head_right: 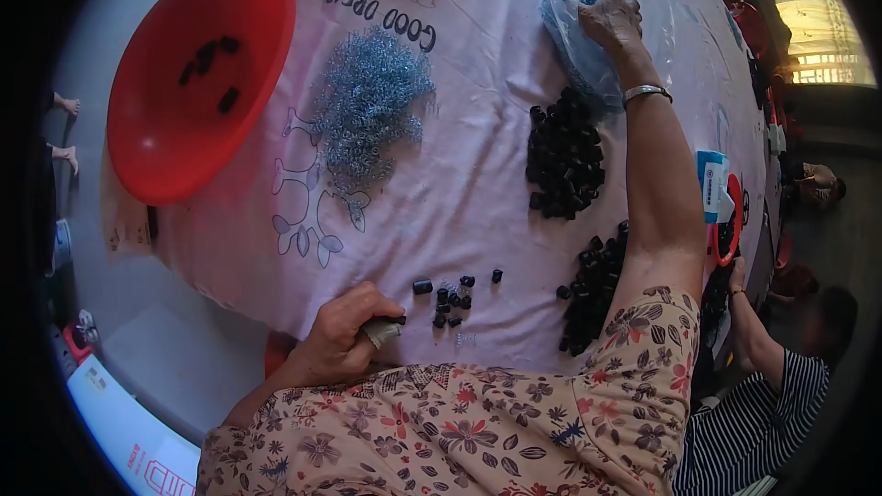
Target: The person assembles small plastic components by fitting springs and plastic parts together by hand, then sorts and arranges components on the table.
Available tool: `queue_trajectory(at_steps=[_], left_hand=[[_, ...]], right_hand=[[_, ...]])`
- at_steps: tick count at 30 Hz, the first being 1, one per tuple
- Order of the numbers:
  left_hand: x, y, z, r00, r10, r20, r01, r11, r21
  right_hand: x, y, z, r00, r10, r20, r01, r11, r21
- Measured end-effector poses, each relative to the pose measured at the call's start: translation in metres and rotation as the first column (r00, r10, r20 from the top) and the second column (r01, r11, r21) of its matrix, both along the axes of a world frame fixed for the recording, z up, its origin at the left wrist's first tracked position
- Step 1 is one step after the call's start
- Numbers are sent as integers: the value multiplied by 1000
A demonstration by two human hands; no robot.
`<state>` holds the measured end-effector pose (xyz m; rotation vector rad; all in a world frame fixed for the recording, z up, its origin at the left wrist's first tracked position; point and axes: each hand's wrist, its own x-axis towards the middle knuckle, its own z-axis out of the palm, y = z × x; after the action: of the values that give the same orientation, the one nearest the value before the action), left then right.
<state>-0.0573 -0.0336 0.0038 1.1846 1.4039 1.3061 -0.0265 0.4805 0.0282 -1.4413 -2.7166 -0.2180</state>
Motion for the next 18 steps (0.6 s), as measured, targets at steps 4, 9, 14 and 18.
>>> queue_trajectory(at_steps=[4, 9, 14, 18], left_hand=[[0, 0, 2, 1000, -5, 25, 5, 1000, -17], [0, -2, 0, 1000, -16, 13, 16, 1000, -13], [0, 0, 2, 1000, -6, 24, 7, 1000, -18], [-1, 0, 2, 998, 2, 55, -1, 1000, -21]], right_hand=[[7, 24, -10, 993, -6, 119, 7, 1000, -5], [-1, 18, 6, 968, 53, 245, -21, 991, -129], [-6, 37, -28, 989, 29, 147, -29, 1000, 0], [-6, 32, -33, 969, 106, 223, -151, 968, 200]])
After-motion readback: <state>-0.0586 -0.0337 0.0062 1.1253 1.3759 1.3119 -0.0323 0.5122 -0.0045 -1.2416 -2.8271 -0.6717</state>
